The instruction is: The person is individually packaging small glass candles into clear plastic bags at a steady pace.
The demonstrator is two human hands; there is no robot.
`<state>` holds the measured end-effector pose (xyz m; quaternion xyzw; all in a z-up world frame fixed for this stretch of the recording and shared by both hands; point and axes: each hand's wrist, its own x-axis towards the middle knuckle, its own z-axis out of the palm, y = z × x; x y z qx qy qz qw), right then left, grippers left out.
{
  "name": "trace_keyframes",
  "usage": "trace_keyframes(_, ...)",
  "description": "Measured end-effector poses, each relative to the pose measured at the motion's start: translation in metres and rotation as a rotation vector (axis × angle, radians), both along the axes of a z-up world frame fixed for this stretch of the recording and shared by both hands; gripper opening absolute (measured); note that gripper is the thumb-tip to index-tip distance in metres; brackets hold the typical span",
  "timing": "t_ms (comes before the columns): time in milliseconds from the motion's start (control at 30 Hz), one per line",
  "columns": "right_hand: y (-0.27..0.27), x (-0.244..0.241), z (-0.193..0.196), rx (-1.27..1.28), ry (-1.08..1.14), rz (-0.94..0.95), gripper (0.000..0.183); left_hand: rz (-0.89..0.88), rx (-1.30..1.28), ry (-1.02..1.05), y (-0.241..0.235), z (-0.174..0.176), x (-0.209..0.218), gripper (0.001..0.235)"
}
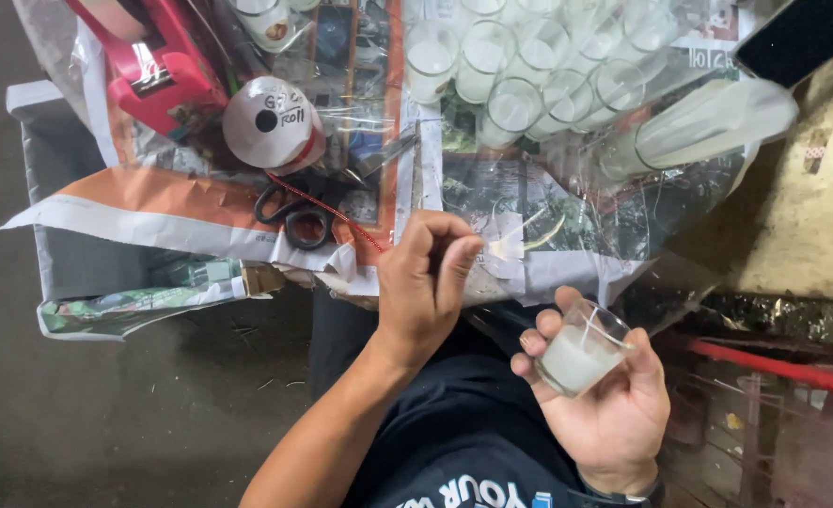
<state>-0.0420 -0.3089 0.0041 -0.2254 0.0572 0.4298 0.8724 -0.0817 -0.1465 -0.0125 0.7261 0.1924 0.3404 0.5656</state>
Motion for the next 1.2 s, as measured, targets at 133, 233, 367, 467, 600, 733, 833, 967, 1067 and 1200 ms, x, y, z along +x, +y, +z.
trace_keyframes(133,0.0,-0.003,-0.002,-0.036,-0.117,0.028,0.071,0.025,0.086,0.026,-0.002,-0.004,0.003,0.01)
trace_keyframes(233,-0.003,-0.003,-0.009,0.002,-0.151,0.036,0.058,0.05,0.167,0.025,-0.002,-0.008,0.005,0.013)
trace_keyframes(367,-0.002,-0.005,-0.011,0.037,-0.177,0.072,0.06,0.069,0.285,0.016,-0.001,-0.011,0.008,0.015)
trace_keyframes(467,0.004,-0.006,-0.008,0.029,-0.161,0.024,0.057,0.099,0.399,0.017,-0.004,-0.01,0.012,0.016)
trace_keyframes(600,0.007,-0.006,-0.006,-0.004,-0.183,0.032,0.068,0.106,0.538,0.031,-0.015,-0.009,0.015,0.015)
trace_keyframes(733,0.005,-0.004,-0.012,-0.046,-0.166,0.019,0.053,0.119,0.542,0.016,-0.018,-0.008,0.018,0.01)
trace_keyframes(833,0.001,-0.004,-0.02,-0.139,-0.17,-0.021,0.061,0.116,0.557,0.004,-0.017,-0.007,0.019,0.014)
trace_keyframes(967,0.0,-0.004,-0.023,-0.203,-0.28,-0.029,0.067,0.114,0.588,0.022,-0.019,-0.008,0.02,0.012)
trace_keyframes(1067,-0.001,-0.004,-0.025,-0.19,-0.299,-0.023,0.067,0.115,0.564,-0.006,-0.024,-0.008,0.02,0.01)
trace_keyframes(1200,-0.003,-0.003,-0.028,-0.141,-0.222,-0.016,0.069,0.138,0.576,-0.046,-0.025,-0.007,0.019,0.011)
